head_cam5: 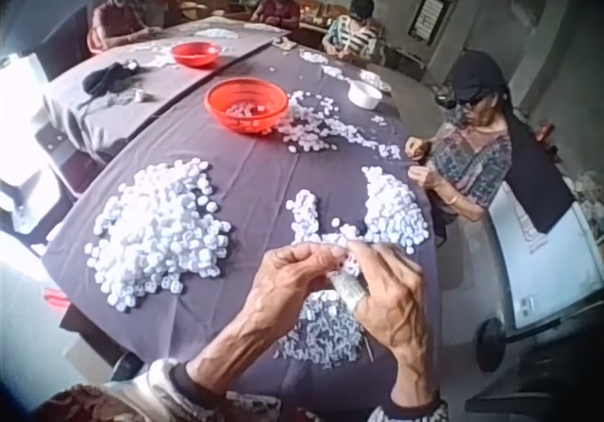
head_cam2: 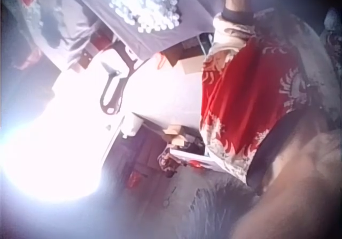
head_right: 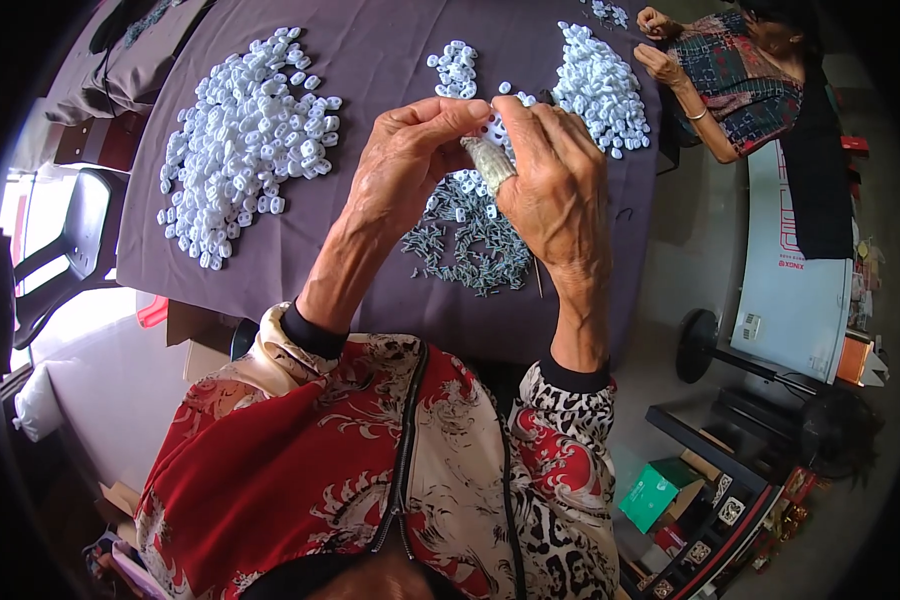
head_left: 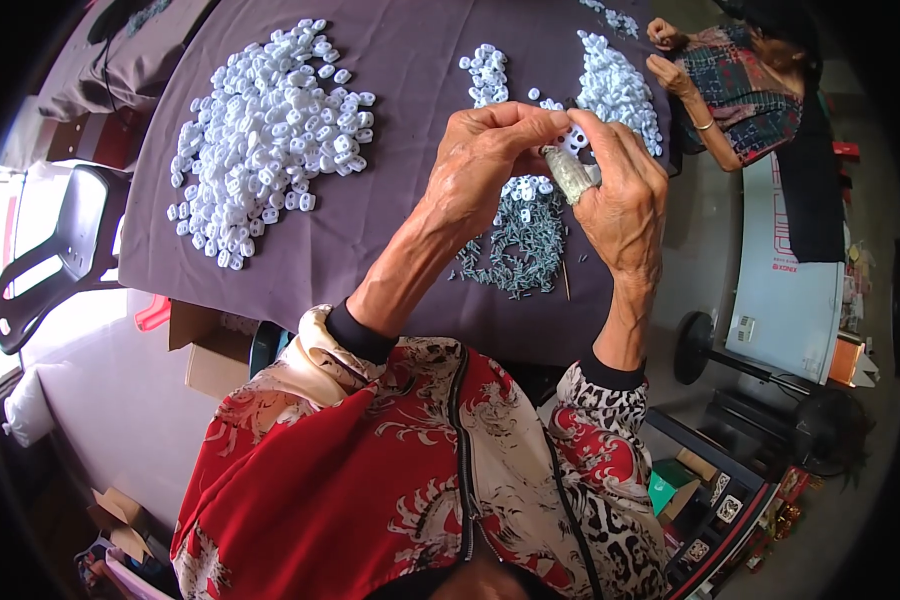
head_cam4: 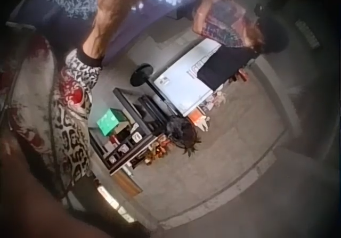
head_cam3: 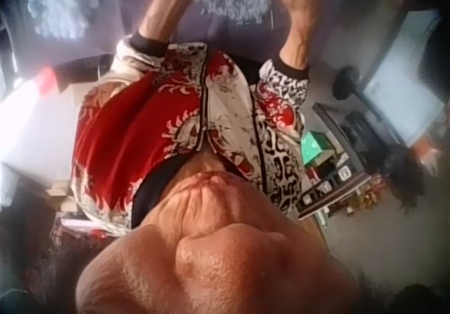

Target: The person assembles plastic cord locks by inserting small metal springs into the plastic pieces by hand.

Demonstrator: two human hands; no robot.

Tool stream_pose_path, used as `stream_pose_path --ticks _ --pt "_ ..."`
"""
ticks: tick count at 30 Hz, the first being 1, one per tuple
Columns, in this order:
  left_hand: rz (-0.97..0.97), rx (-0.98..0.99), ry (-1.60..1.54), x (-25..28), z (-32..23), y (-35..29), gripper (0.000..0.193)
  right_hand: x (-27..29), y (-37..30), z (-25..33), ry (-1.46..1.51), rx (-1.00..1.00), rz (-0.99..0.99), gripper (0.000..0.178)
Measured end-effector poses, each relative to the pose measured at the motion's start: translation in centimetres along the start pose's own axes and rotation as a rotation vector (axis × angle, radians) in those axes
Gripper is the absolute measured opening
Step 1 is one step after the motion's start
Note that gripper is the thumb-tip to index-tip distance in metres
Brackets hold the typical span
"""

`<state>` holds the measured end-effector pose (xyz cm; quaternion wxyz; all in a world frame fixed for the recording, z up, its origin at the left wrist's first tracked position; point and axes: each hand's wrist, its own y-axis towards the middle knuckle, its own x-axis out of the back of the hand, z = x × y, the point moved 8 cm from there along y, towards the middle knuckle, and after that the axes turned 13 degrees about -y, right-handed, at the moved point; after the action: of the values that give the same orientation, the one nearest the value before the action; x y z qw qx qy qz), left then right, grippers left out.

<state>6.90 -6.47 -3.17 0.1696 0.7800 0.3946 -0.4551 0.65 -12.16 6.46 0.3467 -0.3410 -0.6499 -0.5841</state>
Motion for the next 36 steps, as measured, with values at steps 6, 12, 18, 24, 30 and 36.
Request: stream_pose_path --ticks 6,12,18,24,30,36 --pt "-0.044 -0.062 -0.005 -0.20 0.00 -0.36 0.017 0.31 -0.08 -0.07 -0.014 0.018 -0.007 0.043" --pt "-0.060 -0.155 0.085 -0.21 -0.45 -0.50 0.020 0.22 0.11 0.03 -0.021 0.028 0.012 0.041" --pt "-0.008 -0.002 0.023 -0.45 0.27 -0.23 0.020 -0.06 -0.10 -0.41 -0.032 0.028 0.024 0.039" --pt "0.003 -0.025 0.050 -0.64 -0.04 -0.51 0.019 0.04 -0.16 -0.23 -0.017 0.033 0.007 0.040" --pt "0.001 0.001 0.016 -0.34 0.45 -0.29 0.019 -0.08 -0.44 -0.62 -0.032 0.055 0.012 0.039" --pt "0.036 -0.020 0.095 -0.47 0.01 -0.25 0.019 -0.01 -0.46 -0.43 -0.033 0.124 -0.036 0.035"
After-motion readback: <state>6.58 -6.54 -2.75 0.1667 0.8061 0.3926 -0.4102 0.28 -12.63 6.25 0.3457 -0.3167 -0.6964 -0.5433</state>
